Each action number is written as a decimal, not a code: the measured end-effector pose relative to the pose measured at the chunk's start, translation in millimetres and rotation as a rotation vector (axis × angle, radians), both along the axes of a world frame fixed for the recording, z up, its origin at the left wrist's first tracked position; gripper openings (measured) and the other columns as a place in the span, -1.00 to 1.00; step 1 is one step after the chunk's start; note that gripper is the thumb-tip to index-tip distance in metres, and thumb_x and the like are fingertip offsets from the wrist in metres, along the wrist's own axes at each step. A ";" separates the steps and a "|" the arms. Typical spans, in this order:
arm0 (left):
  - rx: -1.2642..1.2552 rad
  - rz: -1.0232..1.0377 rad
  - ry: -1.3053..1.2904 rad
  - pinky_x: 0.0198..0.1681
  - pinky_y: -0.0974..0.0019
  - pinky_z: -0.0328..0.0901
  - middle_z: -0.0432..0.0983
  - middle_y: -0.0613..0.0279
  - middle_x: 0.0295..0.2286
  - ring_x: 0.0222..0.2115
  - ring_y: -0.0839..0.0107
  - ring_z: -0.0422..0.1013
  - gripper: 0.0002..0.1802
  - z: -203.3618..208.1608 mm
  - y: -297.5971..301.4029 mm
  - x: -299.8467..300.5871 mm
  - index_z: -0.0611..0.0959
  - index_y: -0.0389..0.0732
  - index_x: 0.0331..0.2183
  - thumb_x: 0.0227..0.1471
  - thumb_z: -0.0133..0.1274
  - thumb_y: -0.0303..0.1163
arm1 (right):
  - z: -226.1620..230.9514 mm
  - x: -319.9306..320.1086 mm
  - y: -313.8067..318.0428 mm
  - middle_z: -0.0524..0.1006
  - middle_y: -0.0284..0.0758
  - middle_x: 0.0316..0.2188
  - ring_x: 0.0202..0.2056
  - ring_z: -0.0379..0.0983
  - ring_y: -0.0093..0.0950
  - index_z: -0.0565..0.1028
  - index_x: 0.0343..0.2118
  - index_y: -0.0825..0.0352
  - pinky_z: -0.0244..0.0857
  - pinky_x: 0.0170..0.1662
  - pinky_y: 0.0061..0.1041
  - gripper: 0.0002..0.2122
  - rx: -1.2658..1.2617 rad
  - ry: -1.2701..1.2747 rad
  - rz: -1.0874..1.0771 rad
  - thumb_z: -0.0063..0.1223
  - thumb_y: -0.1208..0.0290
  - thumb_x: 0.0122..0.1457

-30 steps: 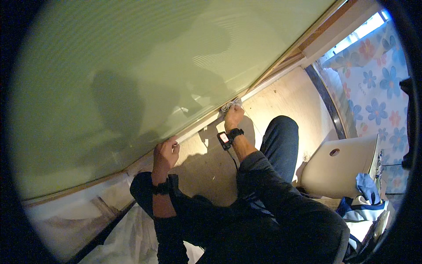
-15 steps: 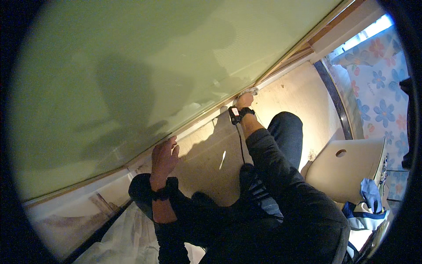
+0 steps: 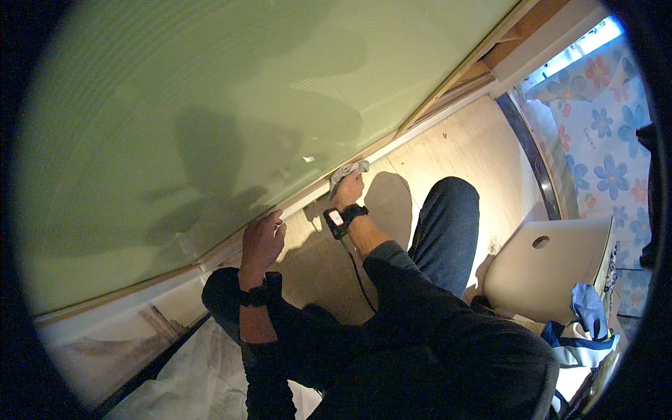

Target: The person cleans a wardrobe door using a cloth, wiping the surface in circular and linear motions. They adjust their position to reach different areas, including the edges and corners.

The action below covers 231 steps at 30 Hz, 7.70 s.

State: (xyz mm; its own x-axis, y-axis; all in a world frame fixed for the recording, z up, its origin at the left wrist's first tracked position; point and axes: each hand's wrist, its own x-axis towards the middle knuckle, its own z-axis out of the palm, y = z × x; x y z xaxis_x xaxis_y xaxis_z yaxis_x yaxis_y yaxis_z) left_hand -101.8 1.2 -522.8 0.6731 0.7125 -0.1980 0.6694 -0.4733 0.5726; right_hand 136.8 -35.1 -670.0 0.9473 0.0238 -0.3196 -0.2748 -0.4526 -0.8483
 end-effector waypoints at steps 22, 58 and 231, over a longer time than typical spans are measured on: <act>-0.042 -0.009 0.041 -0.13 0.04 0.36 0.60 0.01 -0.29 -0.24 0.01 0.50 -0.62 10.3 -1.3 17.5 0.58 -0.21 -0.08 0.07 0.06 -0.26 | -5.4 90.4 -6.2 0.44 -0.28 -0.55 -0.56 0.36 -0.37 0.48 -0.37 0.43 0.24 -0.49 -0.35 -0.73 0.701 0.483 -0.174 -0.14 0.29 0.10; -0.058 0.005 0.173 -0.20 0.02 0.38 0.59 -0.04 -0.35 -0.30 -0.02 0.51 -0.62 -2.6 -4.0 14.8 0.58 -0.17 -0.08 0.02 0.07 -0.29 | 18.6 -2.7 -9.4 0.52 -0.18 -0.08 -0.06 0.42 -0.34 0.39 0.02 0.32 0.31 0.01 -0.41 -0.42 0.098 0.064 0.512 0.19 0.08 -0.03; -0.025 0.364 -0.535 -0.21 0.31 0.38 0.62 0.17 -0.41 -0.37 0.38 0.52 -0.83 121.6 -69.7 40.6 0.68 -0.27 -0.33 0.02 0.01 -0.56 | 115.6 79.6 14.5 0.42 0.14 0.03 0.10 0.33 0.01 0.35 0.05 0.56 0.17 0.15 -0.31 -0.55 0.329 0.055 -0.039 -0.07 0.44 0.10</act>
